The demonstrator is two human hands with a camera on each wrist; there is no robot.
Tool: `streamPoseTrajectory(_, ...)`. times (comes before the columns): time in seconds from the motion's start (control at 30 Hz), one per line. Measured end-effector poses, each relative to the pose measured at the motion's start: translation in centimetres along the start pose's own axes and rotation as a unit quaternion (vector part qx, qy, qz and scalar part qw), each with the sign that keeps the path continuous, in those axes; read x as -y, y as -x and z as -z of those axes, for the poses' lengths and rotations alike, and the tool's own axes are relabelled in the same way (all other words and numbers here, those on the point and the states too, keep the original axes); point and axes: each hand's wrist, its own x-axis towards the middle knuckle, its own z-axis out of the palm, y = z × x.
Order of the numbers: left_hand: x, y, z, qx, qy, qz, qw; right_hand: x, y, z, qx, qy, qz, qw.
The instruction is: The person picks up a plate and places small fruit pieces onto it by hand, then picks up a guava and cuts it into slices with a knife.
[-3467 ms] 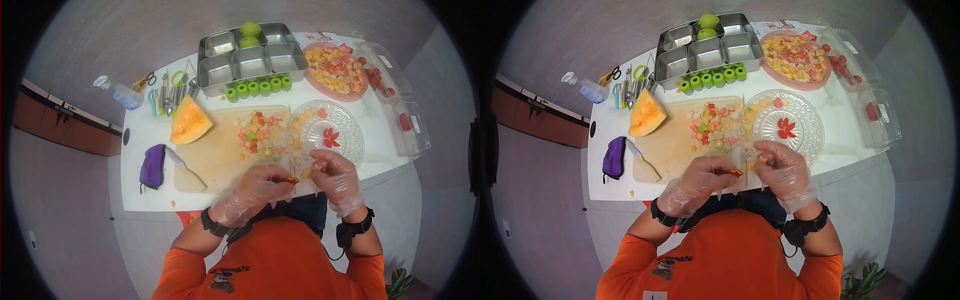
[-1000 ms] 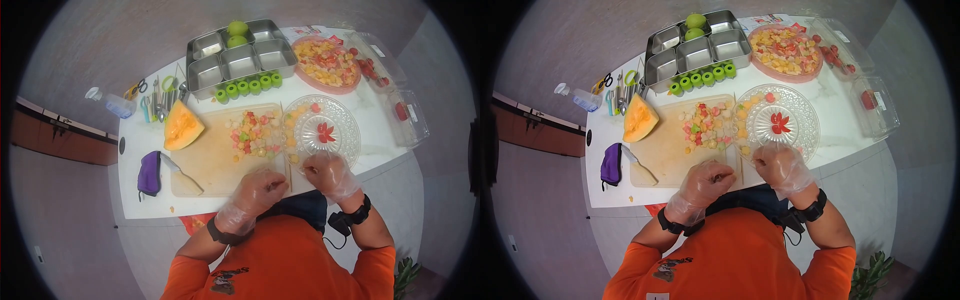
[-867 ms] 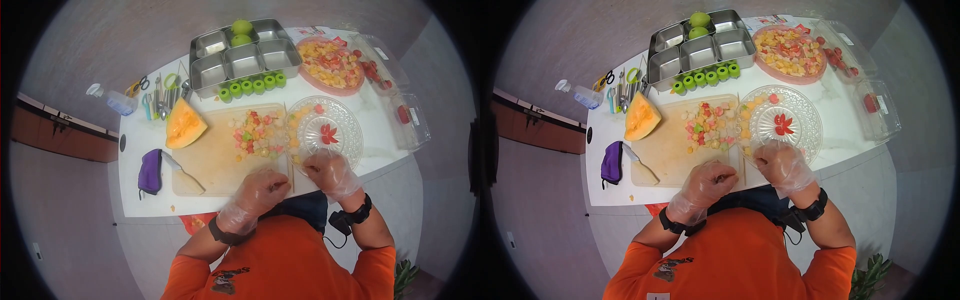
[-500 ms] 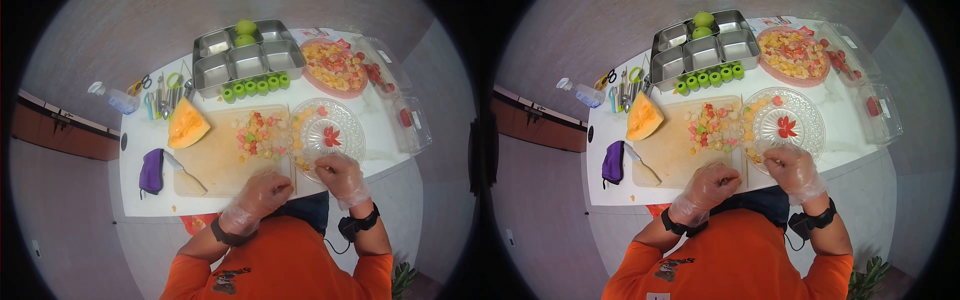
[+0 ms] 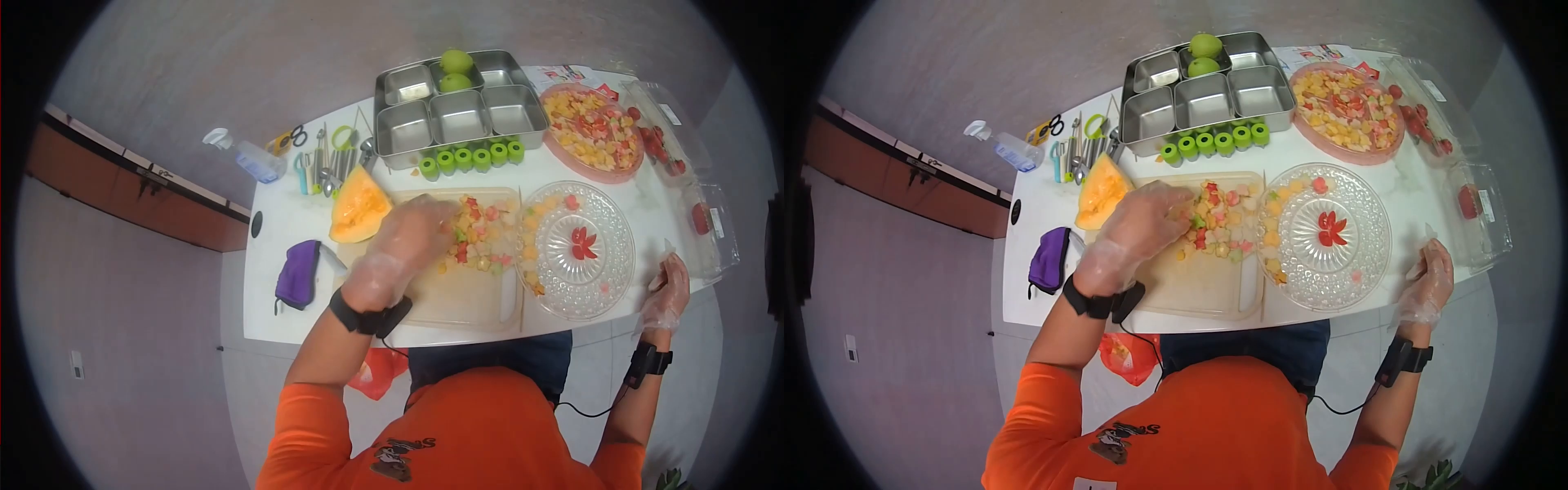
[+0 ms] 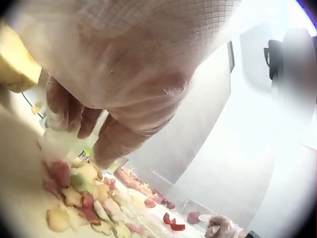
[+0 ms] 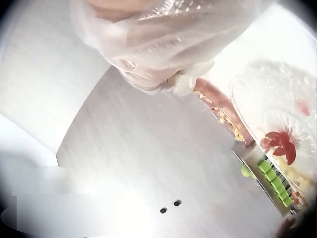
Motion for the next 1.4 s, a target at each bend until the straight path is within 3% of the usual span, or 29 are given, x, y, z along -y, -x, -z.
streamPoseTrajectory(0.1,-0.3,-1.6,-1.0,0.034,-0.016,-0.004,0.999,-1.0,-0.1,1.0,0.03,0.002,0.001,1.0)
streamPoseTrajectory(0.17,-0.8,-2.7,-1.6,0.079,-0.097,-0.009,0.992,-1.2,0.1,0.7,0.032,0.004,-0.016,0.999)
streamPoseTrajectory(0.3,-0.6,-2.8,-2.5,0.053,-0.046,-0.049,0.996,-1.1,0.3,0.9,0.019,-0.027,-0.031,0.999)
streamPoseTrajectory(0.37,-0.5,-3.0,-2.5,0.074,-0.042,-0.069,0.994,-1.3,0.4,1.1,0.051,0.031,-0.016,0.998)
streamPoseTrajectory(0.47,-0.4,-3.4,-2.3,0.129,-0.08,-0.069,0.986,-1.3,0.5,0.9,0.058,0.035,-0.012,0.998)
streamPoseTrajectory(0.77,-1.5,-4.3,-1.6,0.198,-0.111,-0.032,0.973,-0.9,0.8,0.7,0.065,0.056,-0.019,0.996)
streamPoseTrajectory(1.0,-1.2,-3.3,-0.7,0.171,-0.084,-0.023,0.981,-1.2,0.7,0.8,0.067,0.061,-0.008,0.996)
streamPoseTrajectory(1.07,-0.6,-2.5,-0.3,0.086,-0.038,-0.026,0.995,-1.2,0.6,0.8,0.065,0.058,-0.013,0.996)
streamPoseTrajectory(1.1,-0.4,-2.0,0.0,0.085,-0.038,-0.026,0.995,-1.1,0.6,0.8,0.065,0.057,-0.012,0.996)
streamPoseTrajectory(1.17,-0.4,-0.8,0.7,0.03,0.14,0.038,0.989,-1.0,0.3,1.0,0.069,0.023,-0.022,0.997)
streamPoseTrajectory(1.2,-0.5,-0.1,0.6,0.029,0.141,0.038,0.989,-1.0,-0.1,1.6,0.069,0.023,-0.02,0.997)
streamPoseTrajectory(1.27,-0.9,1.2,0.4,-0.012,0.325,0.168,0.931,-1.1,-1.4,2.7,0.071,-0.02,-0.019,0.997)
streamPoseTrajectory(1.3,-1.3,1.9,0.2,-0.014,0.328,0.169,0.93,0.7,-0.3,1.6,0.073,-0.018,-0.017,0.997)
streamPoseTrajectory(1.33,-1.7,2.7,-0.1,-0.025,0.498,0.215,0.84,3.0,1.0,0.9,0.056,-0.002,-0.011,0.998)
streamPoseTrajectory(1.37,-2.2,3.4,-0.4,-0.033,0.648,0.254,0.717,5.2,2.9,-0.4,0.038,0.016,-0.007,0.999)
streamPoseTrajectory(1.4,-2.7,4.0,-0.8,-0.032,0.65,0.257,0.714,6.5,4.6,-1.2,0.038,0.021,-0.008,0.999)
